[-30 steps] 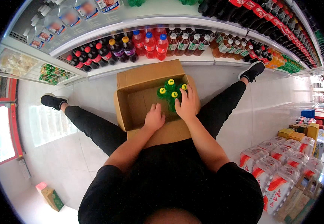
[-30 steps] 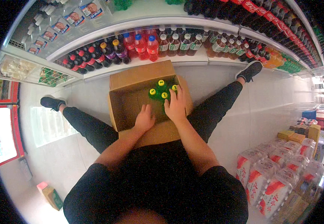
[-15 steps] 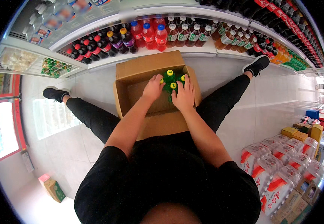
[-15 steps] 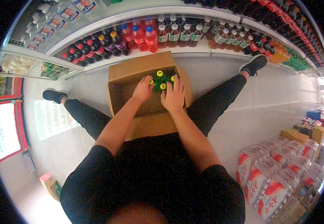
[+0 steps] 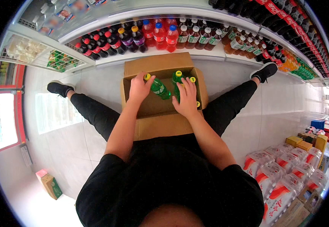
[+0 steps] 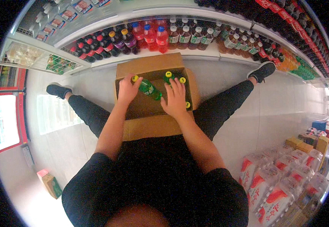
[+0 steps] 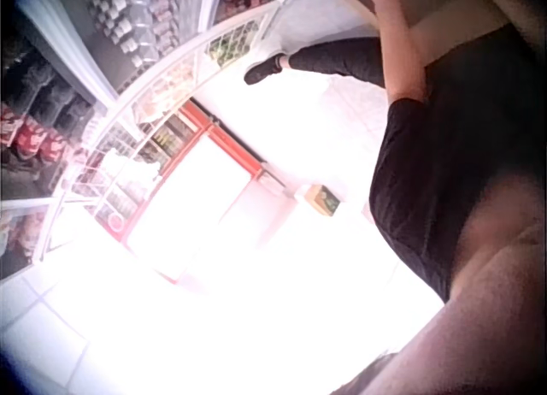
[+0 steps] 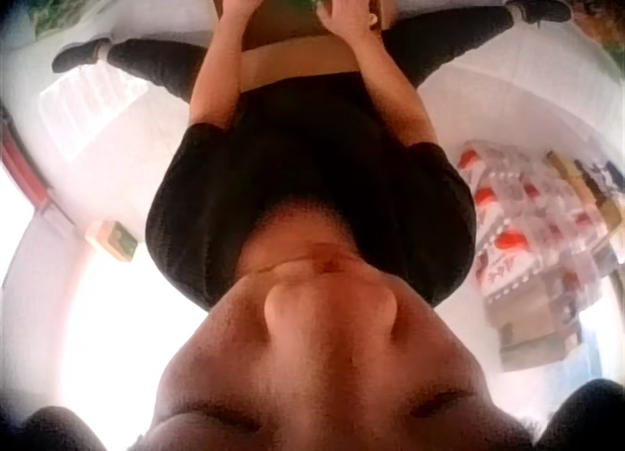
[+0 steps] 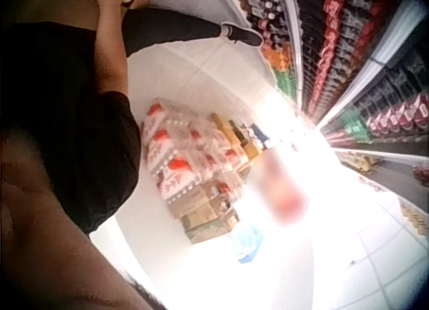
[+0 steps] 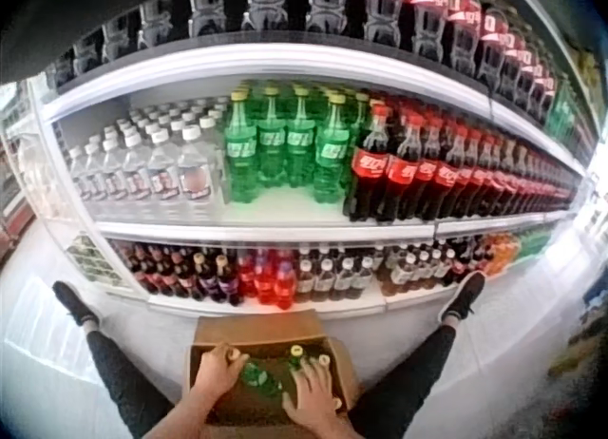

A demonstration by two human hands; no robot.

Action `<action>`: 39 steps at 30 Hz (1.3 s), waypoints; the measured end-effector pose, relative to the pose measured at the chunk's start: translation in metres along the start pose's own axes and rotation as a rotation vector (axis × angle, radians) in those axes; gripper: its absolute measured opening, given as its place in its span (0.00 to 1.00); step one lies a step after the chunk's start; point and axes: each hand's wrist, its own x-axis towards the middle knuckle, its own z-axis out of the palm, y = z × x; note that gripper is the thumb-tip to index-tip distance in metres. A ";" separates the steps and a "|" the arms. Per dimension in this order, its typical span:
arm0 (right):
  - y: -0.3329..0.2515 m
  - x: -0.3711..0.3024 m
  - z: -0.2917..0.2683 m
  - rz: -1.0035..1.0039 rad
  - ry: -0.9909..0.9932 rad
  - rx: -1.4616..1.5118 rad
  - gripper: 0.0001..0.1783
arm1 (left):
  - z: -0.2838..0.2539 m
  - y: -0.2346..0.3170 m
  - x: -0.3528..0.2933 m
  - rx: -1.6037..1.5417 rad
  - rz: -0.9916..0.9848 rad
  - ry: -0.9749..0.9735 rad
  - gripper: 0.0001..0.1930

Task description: The person sits on the floor in front of an open refrigerator and repeatedly picks up green soda bottles from a cardboard box. They place the bottles one by one onto the middle shelf of the refrigerator, arranging them in rows.

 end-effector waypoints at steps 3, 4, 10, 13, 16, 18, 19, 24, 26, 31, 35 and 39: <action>-0.019 0.001 0.001 -0.036 -0.050 0.139 0.41 | -0.030 0.025 0.002 -0.059 -0.029 -0.011 0.21; -0.021 0.001 0.004 -0.035 -0.067 0.201 0.44 | -0.038 0.036 0.003 -0.073 0.002 0.004 0.21; -0.038 -0.010 0.012 0.318 -0.203 0.491 0.49 | -0.063 0.076 0.003 -0.145 0.076 -0.015 0.20; -0.047 -0.019 0.011 0.421 -0.204 0.568 0.49 | -0.048 0.064 -0.002 -0.371 -0.001 -0.013 0.18; -0.039 -0.024 0.012 0.462 -0.197 0.671 0.50 | -0.025 0.051 -0.018 -0.865 -0.250 -0.048 0.14; -0.042 -0.015 0.005 0.443 -0.128 0.744 0.49 | 0.001 0.022 -0.038 -0.665 -0.248 -0.078 0.15; -0.046 -0.005 -0.002 0.432 -0.091 0.779 0.49 | 0.017 0.006 -0.052 -0.493 -0.230 -0.102 0.15; -0.038 0.064 -0.022 0.324 0.159 1.068 0.49 | 0.048 -0.015 -0.115 -0.294 -0.218 -0.491 0.15; -0.047 0.112 -0.053 0.237 0.311 1.007 0.43 | 0.053 -0.024 -0.123 -0.151 -0.195 -0.649 0.16; -0.044 0.237 -0.105 -0.054 0.607 1.026 0.39 | 0.052 -0.010 -0.121 0.081 -0.172 -0.695 0.17; -0.031 0.317 -0.127 -0.150 0.547 0.935 0.37 | 0.047 -0.005 -0.119 0.110 -0.193 -0.713 0.16; -0.001 0.371 -0.112 -0.073 0.565 0.660 0.41 | 0.054 -0.009 -0.119 0.107 -0.134 -0.693 0.16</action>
